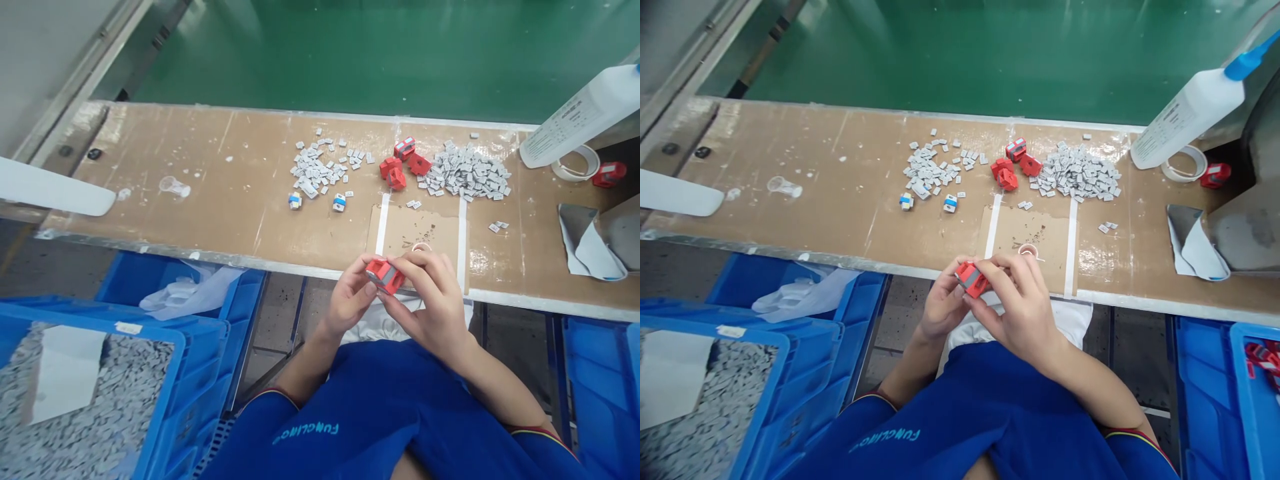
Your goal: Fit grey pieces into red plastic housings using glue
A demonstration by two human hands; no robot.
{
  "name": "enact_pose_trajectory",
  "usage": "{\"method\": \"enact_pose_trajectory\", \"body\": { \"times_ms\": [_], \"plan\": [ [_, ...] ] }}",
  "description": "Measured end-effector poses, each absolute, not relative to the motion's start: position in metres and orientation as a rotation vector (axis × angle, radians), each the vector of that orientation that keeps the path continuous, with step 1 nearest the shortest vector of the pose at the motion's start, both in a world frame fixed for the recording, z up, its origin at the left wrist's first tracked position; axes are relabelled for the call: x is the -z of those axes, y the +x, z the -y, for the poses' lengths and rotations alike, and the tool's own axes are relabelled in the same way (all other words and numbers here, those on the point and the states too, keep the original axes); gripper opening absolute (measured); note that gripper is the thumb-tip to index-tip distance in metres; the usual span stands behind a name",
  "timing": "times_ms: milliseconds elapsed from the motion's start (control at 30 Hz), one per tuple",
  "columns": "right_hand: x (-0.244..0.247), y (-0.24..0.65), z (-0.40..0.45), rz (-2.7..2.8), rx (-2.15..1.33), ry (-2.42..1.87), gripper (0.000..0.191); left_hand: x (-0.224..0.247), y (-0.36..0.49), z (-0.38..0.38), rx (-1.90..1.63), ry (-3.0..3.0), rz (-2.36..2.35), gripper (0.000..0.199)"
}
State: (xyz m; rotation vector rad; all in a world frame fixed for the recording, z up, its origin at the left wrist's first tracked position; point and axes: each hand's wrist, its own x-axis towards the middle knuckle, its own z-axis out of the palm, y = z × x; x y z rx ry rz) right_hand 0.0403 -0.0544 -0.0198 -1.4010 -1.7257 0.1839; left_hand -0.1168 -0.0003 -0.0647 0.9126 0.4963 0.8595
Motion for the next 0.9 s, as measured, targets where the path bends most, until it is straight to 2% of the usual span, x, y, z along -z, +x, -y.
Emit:
{"method": "enact_pose_trajectory", "body": {
  "times_ms": [200,500,900],
  "plan": [
    [0.02,0.043,0.061,1.652,-0.38,-1.377,0.041,0.051,-0.128,-0.013,-1.004,1.304,-0.579,0.029],
    [0.01,0.057,0.064,1.676,-0.245,-1.4,0.04,0.031,-0.119,-0.017,-1.068,1.531,-0.564,0.027],
    [0.01,0.063,0.062,1.66,-0.31,-1.338,0.043,0.019,-0.116,-0.013,-1.149,1.88,-0.653,0.033]
  ]
}}
